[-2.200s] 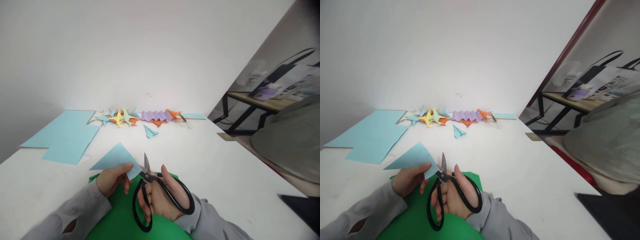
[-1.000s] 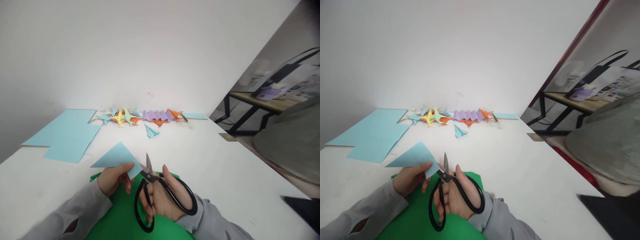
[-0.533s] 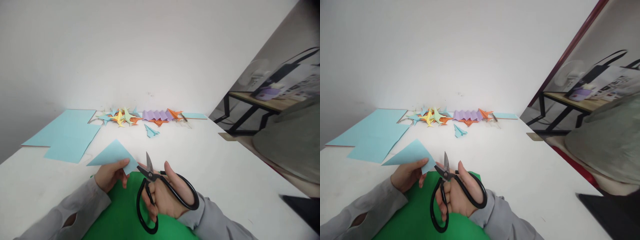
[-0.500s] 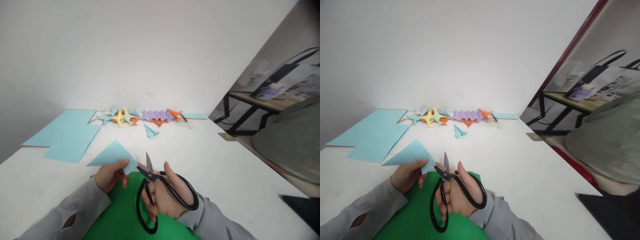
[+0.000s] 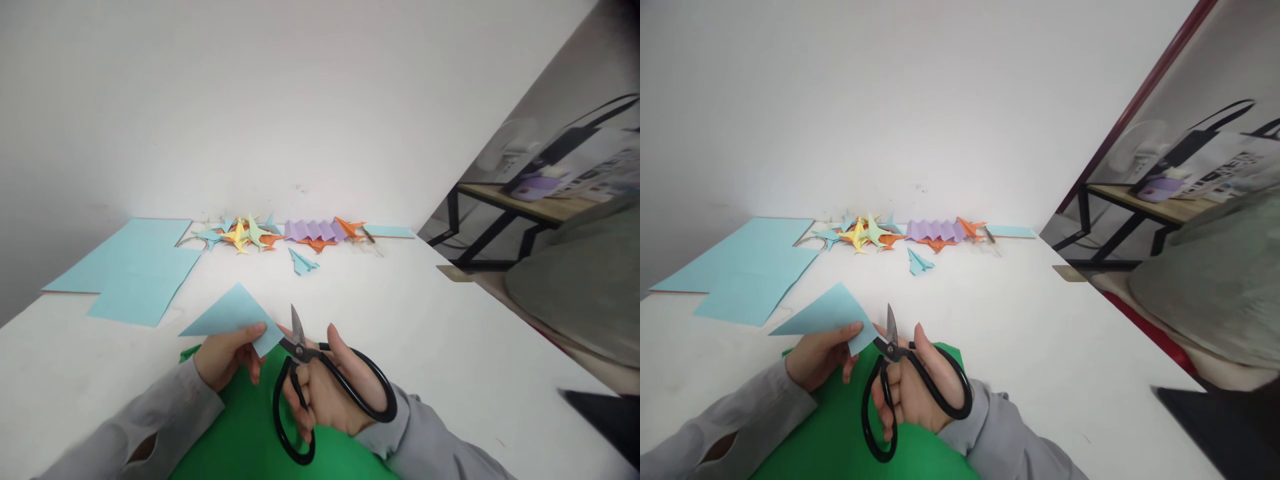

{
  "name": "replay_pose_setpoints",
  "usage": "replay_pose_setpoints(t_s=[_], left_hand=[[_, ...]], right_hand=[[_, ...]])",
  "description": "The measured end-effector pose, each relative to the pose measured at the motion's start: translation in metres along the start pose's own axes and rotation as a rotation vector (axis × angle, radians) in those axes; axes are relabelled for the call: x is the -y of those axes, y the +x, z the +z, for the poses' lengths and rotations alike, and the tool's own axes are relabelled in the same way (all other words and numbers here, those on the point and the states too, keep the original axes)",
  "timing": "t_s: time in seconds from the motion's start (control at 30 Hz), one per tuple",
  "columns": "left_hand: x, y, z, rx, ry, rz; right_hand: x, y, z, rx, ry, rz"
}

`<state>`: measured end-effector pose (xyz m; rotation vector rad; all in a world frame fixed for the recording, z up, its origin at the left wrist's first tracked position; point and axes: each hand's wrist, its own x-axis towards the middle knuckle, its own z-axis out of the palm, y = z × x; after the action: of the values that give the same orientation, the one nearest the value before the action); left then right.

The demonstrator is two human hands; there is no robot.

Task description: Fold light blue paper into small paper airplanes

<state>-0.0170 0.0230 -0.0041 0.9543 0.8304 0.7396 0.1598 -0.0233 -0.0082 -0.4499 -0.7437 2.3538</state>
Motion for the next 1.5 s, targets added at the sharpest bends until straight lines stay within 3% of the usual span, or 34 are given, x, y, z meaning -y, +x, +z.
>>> replay_pose_setpoints(t_s=[0.33,0.63,0.83,1.13,1.5], left_hand=[[0.0,0.0,-0.004,0.036,0.019,0.007],[0.002,0.001,-0.003,-0.011,-0.012,0.016],[-0.001,0.001,-0.001,-0.116,-0.018,0.049],[0.007,0.001,0.0,-0.002,0.037,0.001],[0.002,-0.003,0.0,0.011,0.088,0.018]], right_hand=[[0.002,0.0,-0.003,0.044,-0.007,0.005],[-0.008,0.005,-0.008,-0.018,-0.073,-0.074],[-0.007,0.006,-0.008,0.009,-0.082,-0.082],[-0.009,0.005,-0.002,-0.032,-0.036,-0.081],[-0.003,0.001,0.002,-0.002,-0.005,-0.023]])
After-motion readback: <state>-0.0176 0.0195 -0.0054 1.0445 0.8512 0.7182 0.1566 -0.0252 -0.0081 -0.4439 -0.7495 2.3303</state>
